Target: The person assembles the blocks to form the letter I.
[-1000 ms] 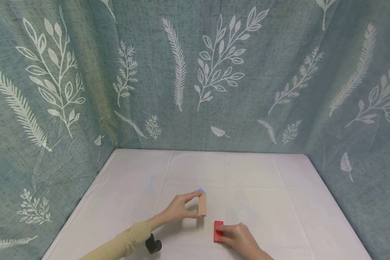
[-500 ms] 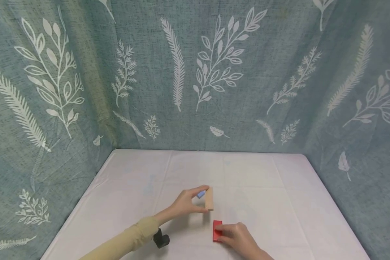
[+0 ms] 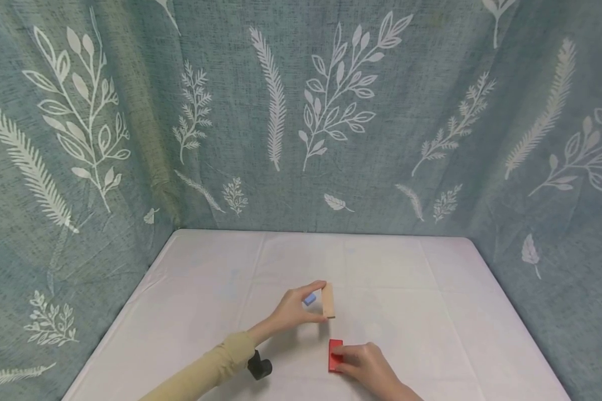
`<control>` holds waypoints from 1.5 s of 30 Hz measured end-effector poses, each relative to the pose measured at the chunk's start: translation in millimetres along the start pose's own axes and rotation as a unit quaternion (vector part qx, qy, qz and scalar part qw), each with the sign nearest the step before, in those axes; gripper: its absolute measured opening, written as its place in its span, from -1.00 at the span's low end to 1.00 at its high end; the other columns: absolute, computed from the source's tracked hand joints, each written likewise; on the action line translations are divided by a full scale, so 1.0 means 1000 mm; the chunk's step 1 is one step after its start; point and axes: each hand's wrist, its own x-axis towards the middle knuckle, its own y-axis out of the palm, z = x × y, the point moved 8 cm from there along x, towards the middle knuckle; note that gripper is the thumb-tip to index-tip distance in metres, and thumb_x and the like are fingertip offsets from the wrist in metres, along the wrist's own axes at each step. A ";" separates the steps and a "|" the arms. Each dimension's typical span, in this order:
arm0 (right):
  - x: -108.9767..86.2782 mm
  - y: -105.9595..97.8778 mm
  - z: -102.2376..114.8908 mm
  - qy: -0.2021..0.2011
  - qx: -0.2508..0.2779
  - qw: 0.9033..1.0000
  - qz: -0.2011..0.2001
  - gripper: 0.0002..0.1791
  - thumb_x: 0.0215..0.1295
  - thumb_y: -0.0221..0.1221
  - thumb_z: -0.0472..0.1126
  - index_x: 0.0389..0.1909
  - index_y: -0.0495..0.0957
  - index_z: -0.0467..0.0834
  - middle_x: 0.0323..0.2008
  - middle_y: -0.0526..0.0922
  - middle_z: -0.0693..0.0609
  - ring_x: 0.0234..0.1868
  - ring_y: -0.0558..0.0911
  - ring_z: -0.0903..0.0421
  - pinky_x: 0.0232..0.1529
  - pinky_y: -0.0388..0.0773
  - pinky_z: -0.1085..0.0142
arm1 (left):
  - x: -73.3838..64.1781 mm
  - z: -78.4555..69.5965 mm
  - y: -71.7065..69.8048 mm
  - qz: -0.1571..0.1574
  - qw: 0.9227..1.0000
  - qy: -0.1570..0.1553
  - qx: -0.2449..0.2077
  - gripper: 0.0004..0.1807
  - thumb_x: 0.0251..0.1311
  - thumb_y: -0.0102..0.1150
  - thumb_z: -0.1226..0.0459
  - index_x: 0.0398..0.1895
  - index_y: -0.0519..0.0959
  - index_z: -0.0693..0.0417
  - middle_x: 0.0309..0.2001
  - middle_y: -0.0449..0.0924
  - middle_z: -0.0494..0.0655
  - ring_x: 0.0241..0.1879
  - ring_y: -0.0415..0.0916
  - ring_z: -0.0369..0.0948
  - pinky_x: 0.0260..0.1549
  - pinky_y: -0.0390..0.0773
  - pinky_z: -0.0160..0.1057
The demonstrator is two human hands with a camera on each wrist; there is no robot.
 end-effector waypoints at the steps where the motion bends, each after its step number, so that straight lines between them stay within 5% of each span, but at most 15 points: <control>1: 0.000 0.000 0.000 0.002 -0.001 1.000 0.000 -0.70 0.07 0.34 -0.09 -0.18 0.71 -0.14 -0.20 0.76 0.04 -0.12 0.71 0.14 -0.19 0.70 0.33 | 0.000 0.001 0.001 0.000 1.000 -0.002 0.001 -0.16 -0.10 0.48 0.17 0.32 0.35 0.13 0.33 0.36 0.00 0.33 0.32 -0.09 0.28 0.40 -0.09; 13: 0.000 0.001 0.000 0.007 0.001 1.000 -0.002 -0.70 0.08 0.34 -0.08 -0.18 0.72 -0.12 -0.20 0.75 0.05 -0.10 0.70 0.17 -0.17 0.69 0.36 | 0.002 0.012 0.017 0.011 0.999 -0.018 0.024 -0.16 -0.14 0.50 0.16 0.29 0.39 0.12 0.30 0.41 -0.03 0.30 0.36 -0.07 0.29 0.39 -0.10; 25: -0.002 0.000 0.000 -0.005 0.019 1.000 -0.006 -0.68 0.08 0.33 -0.08 -0.17 0.70 -0.17 -0.18 0.74 -0.02 -0.10 0.71 0.03 -0.16 0.70 0.18 | 0.006 0.018 0.030 0.039 0.999 -0.006 0.016 -0.16 -0.16 0.51 0.18 0.28 0.39 0.17 0.30 0.40 -0.01 0.32 0.33 -0.10 0.32 0.35 -0.19; 40: -0.002 0.000 0.000 -0.019 0.014 1.000 -0.017 -0.68 0.09 0.32 -0.03 -0.19 0.72 -0.13 -0.20 0.76 0.03 -0.11 0.70 0.15 -0.17 0.68 0.39 | 0.005 0.021 0.036 0.045 0.998 -0.018 0.032 -0.15 -0.22 0.54 0.16 0.26 0.42 0.14 0.29 0.42 -0.01 0.32 0.34 -0.11 0.31 0.37 -0.19; 45: -0.002 -0.001 0.002 -0.021 0.013 1.000 -0.018 -0.68 0.09 0.32 -0.05 -0.18 0.71 -0.14 -0.20 0.75 0.01 -0.11 0.71 0.10 -0.19 0.71 0.28 | 0.004 0.023 0.039 0.048 0.998 -0.016 0.040 -0.15 -0.23 0.55 0.15 0.25 0.43 0.13 0.28 0.43 -0.03 0.31 0.35 -0.12 0.31 0.37 -0.22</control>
